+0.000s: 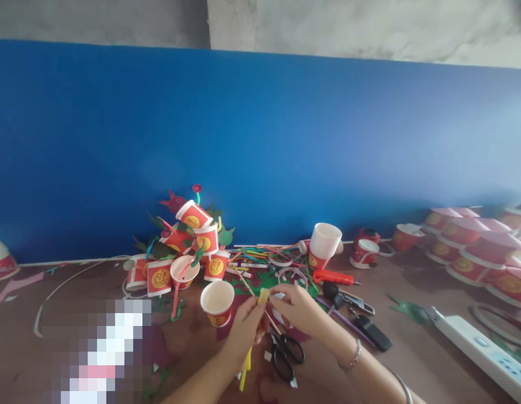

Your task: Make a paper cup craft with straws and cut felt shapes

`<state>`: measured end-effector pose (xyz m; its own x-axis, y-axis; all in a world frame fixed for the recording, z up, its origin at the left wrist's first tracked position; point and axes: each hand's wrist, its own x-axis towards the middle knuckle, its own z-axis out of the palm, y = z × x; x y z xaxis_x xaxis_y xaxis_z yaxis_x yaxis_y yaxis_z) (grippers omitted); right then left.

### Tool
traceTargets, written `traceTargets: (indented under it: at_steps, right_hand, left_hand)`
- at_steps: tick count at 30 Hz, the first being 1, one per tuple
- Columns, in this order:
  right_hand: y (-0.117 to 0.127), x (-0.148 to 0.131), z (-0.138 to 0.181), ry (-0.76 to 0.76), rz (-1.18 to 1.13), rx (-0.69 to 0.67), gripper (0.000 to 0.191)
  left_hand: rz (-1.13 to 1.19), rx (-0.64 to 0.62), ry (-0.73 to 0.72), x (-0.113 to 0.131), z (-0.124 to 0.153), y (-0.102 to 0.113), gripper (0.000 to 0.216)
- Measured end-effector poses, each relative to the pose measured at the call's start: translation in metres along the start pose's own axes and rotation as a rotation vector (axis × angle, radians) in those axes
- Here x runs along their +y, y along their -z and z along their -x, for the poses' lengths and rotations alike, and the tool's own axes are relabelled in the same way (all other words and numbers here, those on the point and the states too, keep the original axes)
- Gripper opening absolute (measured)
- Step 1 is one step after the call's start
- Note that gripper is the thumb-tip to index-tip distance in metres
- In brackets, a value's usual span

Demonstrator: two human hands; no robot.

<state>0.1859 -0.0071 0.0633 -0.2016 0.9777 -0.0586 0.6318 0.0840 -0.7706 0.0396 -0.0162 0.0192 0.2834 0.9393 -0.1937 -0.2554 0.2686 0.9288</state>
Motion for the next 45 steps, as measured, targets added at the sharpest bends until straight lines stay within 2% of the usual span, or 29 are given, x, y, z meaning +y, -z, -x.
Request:
traceTargets:
  at_steps: [7, 14, 20, 26, 29, 34, 39, 42, 45]
  right_hand:
    - [-0.001, 0.000, 0.002, 0.030, -0.068, -0.053, 0.022]
    - [0.000, 0.003, 0.001, 0.113, -0.042, -0.011, 0.020]
    - [0.002, -0.002, 0.004, 0.125, -0.048, 0.007, 0.020]
    - [0.004, -0.003, 0.003, 0.124, -0.082, 0.042, 0.021]
    - [0.004, -0.002, 0.003, 0.119, -0.077, 0.055, 0.021]
    - [0.003, -0.002, 0.003, 0.111, -0.087, 0.047, 0.020]
    - [0.004, -0.004, 0.004, 0.107, -0.092, 0.038, 0.019]
    - [0.004, -0.004, 0.004, 0.103, -0.102, 0.035, 0.019]
    - [0.004, -0.005, 0.004, 0.099, -0.101, 0.031, 0.020]
  left_hand:
    - [0.026, 0.046, 0.070, 0.007, -0.001, 0.001, 0.060]
    - [0.094, 0.057, 0.100, 0.012, 0.002, 0.003, 0.057]
    - [0.099, 0.021, -0.002, 0.010, 0.002, 0.003, 0.046]
    - [0.104, 0.127, -0.155, 0.006, 0.001, 0.001, 0.049]
    - [0.076, 0.126, -0.214, 0.007, 0.003, 0.000, 0.050]
    - [0.052, 0.137, -0.229, 0.007, 0.003, 0.001, 0.055]
    - [0.047, 0.119, -0.179, 0.006, -0.001, 0.003, 0.046]
    - [0.043, 0.113, -0.201, 0.005, -0.001, 0.003, 0.042]
    - [0.073, 0.130, -0.238, 0.006, 0.000, 0.002, 0.048]
